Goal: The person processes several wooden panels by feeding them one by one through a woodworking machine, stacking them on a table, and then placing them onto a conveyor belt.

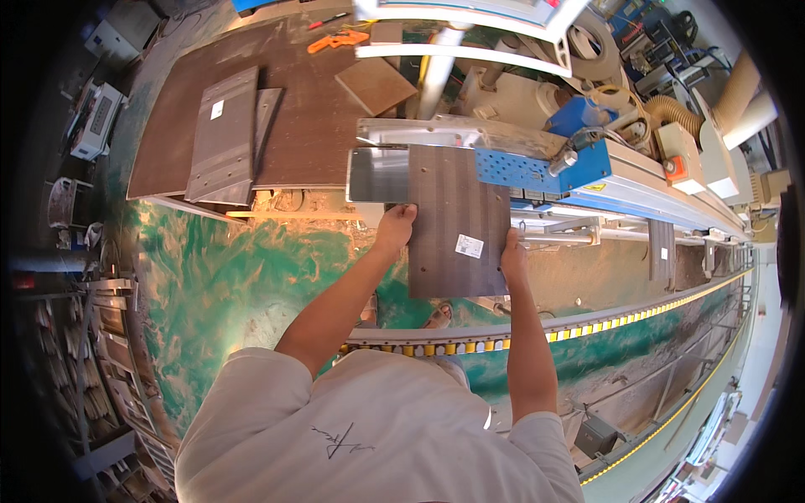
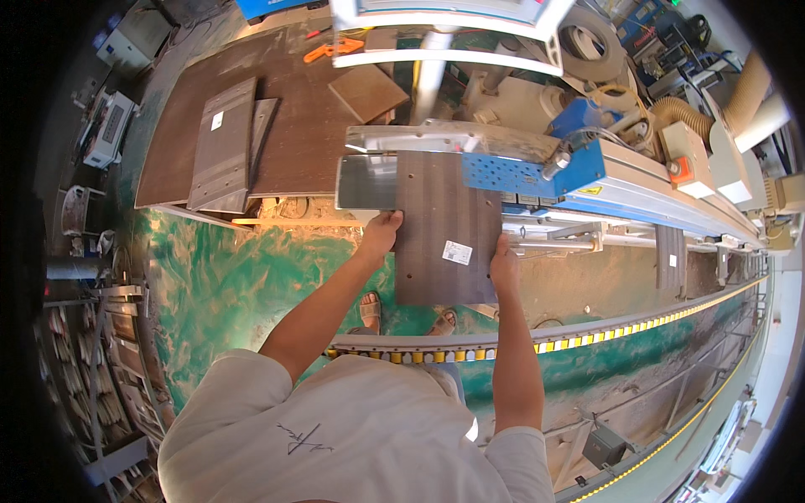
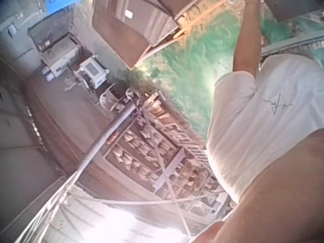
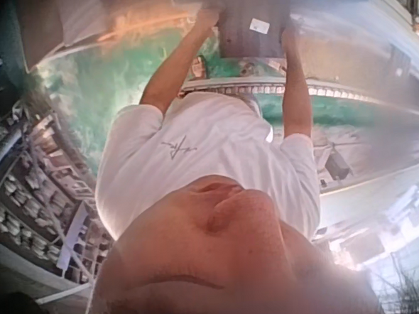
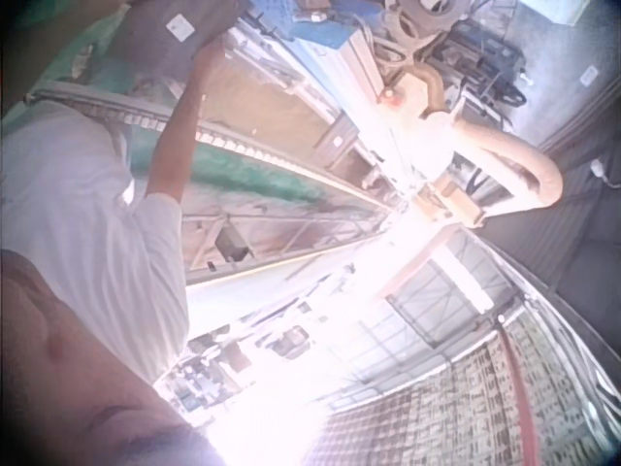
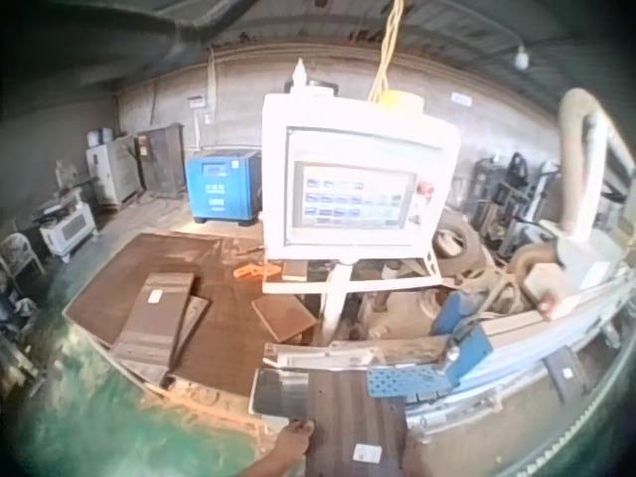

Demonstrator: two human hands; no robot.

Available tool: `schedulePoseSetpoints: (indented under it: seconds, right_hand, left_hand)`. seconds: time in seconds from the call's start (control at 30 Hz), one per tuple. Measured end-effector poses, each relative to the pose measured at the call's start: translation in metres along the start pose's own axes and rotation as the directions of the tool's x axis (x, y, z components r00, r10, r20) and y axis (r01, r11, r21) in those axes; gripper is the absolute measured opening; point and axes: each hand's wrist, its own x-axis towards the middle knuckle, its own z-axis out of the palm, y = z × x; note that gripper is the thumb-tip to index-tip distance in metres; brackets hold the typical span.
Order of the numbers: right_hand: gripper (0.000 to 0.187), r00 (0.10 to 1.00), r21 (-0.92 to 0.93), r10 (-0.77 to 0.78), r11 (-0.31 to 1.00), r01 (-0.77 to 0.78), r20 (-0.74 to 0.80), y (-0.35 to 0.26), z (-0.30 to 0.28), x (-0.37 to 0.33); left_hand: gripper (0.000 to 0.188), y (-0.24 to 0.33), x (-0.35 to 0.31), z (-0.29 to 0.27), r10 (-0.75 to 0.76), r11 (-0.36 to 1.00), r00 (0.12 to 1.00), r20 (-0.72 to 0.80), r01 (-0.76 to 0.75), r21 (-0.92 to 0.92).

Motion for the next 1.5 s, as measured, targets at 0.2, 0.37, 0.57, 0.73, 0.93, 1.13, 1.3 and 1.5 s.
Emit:
schedulePoseSetpoints:
  seconds: [0.2, 0.37, 0.57, 0.73, 0.93, 1.13, 1.3, 1.5]
  right_hand:
    - [0.083, 0.997, -0.035, -0.050, 0.998, 0.048, -0.055, 0.040, -0.037, 0.034]
    - [0.082, 0.986, -0.070, -0.132, 0.990, 0.126, -0.097, 0.076, -0.089, 0.070]
    - [0.083, 0.992, -0.065, -0.091, 0.994, 0.086, -0.082, 0.102, -0.130, 0.101]
    - [0.080, 0.988, -0.144, -0.041, 0.989, 0.019, -0.148, 0.143, -0.167, 0.136]
    - [0.047, 0.844, -0.215, -0.290, 0.953, 0.213, -0.451, 0.132, -0.210, 0.109]
    - [0.033, 0.881, 0.063, -0.417, 0.896, 0.440, -0.224, 0.090, -0.154, -0.028]
    - [0.023, 0.897, 0.494, -0.319, 0.858, 0.136, 0.307, 0.087, -0.023, -0.111]
    - [0.028, 0.581, 0.411, -0.376, 0.908, 0.077, 0.722, -0.078, 0.141, -0.171]
  left_hand:
    - [0.043, -0.008, 0.007, 0.070, 0.048, 0.999, 0.996, -0.074, -0.048, 0.006]
    - [0.042, -0.002, 0.002, 0.143, -0.030, 0.989, 0.999, -0.034, 0.024, -0.146]
    - [0.043, 0.005, 0.002, 0.195, -0.081, 0.995, 0.996, -0.045, 0.079, -0.052]
    - [0.042, 0.013, -0.006, 0.266, -0.032, 0.999, 0.997, -0.077, 0.033, 0.007]
    - [0.041, 0.022, -0.007, 0.322, -0.014, 0.987, 0.994, -0.110, 0.031, 0.155]
    - [0.032, 0.003, 0.024, 0.292, 0.326, 0.153, 0.690, 0.647, -0.714, 0.683]
    - [0.032, 0.022, -0.037, 0.119, -0.002, 0.975, 0.816, 0.579, -0.126, 0.181]
    - [0.022, 0.026, 0.002, -0.171, 0.478, 0.829, 0.740, -0.473, -0.202, 0.521]
